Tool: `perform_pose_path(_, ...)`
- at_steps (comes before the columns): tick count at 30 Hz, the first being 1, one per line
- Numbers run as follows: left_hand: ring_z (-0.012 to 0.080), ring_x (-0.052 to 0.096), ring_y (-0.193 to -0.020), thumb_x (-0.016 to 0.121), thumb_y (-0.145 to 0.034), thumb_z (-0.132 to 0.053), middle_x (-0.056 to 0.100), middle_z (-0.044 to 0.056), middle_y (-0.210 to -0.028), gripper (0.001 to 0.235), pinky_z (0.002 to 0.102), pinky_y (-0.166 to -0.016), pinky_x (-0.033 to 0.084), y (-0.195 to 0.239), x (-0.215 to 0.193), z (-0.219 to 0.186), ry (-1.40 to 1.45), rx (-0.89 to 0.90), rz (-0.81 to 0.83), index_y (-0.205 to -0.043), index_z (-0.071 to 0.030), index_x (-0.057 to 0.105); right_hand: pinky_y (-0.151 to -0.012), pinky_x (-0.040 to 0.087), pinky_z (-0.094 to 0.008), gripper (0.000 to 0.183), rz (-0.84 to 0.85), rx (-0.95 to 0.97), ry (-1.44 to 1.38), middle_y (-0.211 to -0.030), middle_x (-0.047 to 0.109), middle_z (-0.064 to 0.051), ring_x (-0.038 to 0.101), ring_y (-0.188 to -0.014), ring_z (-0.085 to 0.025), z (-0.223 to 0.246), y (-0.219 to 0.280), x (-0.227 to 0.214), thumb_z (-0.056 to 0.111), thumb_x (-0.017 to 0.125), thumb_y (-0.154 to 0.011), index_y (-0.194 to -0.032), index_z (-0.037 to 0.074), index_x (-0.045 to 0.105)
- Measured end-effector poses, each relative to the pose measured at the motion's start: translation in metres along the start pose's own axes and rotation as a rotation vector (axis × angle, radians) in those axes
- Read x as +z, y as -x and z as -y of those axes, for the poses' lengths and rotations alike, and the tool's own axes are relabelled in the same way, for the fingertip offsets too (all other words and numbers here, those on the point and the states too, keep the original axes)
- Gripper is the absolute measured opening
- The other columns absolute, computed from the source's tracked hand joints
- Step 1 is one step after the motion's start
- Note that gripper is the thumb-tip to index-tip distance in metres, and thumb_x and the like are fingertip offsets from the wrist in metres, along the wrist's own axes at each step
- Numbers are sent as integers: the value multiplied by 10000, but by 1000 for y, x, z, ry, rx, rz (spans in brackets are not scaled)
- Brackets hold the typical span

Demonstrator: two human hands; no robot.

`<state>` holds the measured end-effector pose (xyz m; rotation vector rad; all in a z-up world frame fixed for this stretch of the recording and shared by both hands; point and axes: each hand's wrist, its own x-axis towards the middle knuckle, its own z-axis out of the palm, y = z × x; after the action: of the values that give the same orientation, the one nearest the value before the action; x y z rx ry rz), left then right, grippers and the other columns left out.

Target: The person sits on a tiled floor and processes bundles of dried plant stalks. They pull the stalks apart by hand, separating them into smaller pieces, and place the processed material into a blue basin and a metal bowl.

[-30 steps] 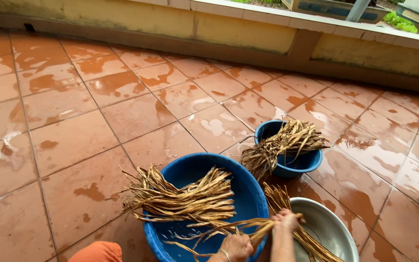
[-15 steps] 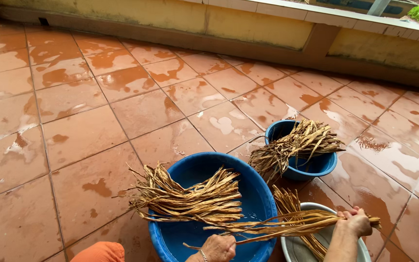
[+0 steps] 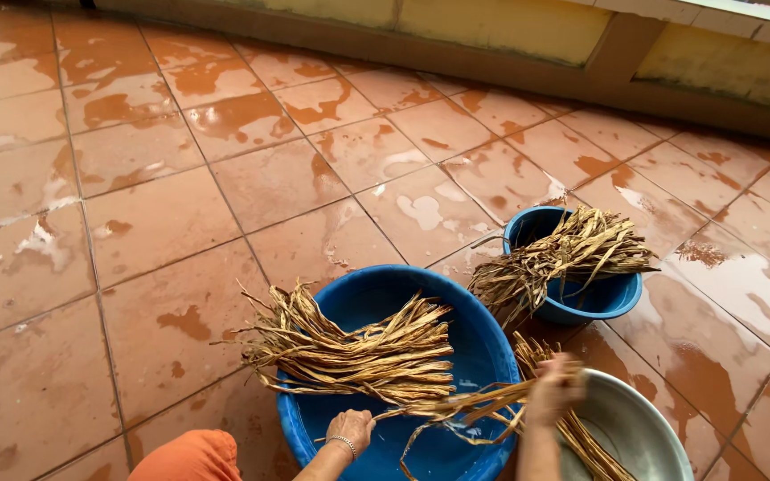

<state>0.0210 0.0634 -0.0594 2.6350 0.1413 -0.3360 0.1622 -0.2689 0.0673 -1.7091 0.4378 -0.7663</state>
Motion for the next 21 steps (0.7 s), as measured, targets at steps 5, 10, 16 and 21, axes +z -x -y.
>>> perform_pose_path(5,334,538,-1209,823,-726,-303,580,141,-1251,842,470,-921,466,12,41,-2,-211,54,69,-1461,-69,486,-718,599,-422,301,371,136,410,-908,740,-77,710,-791,-221,-68,136,34,408,590,-1008,-1045,110,581)
perform_pose_path(10,332,416,-1399,762,-846,-306,542,147,-1434,594,639,-1071,315,10,40,2,-432,25,537,-1368,-80,593,-744,580,-416,154,830,182,544,-888,755,-80,733,-830,-227,-87,232,50,246,733,-899,-1004,153,668)
perform_pose_path(16,345,605,-1239,699,-907,-372,680,156,-1269,411,537,-1044,454,-14,3,3,-275,-48,454,-1191,-75,707,-714,560,-372,184,1030,790,152,-861,779,-123,703,-808,-247,-85,217,54,202,735,-920,-930,19,721)
perform_pose_path(21,400,675,-1022,610,-930,-344,725,197,-1042,279,520,-909,532,-27,-20,-17,21,100,21,-974,-99,735,-509,477,-320,377,510,455,-198,-585,641,-68,572,-498,-161,-45,158,42,229,667,-959,-650,16,633)
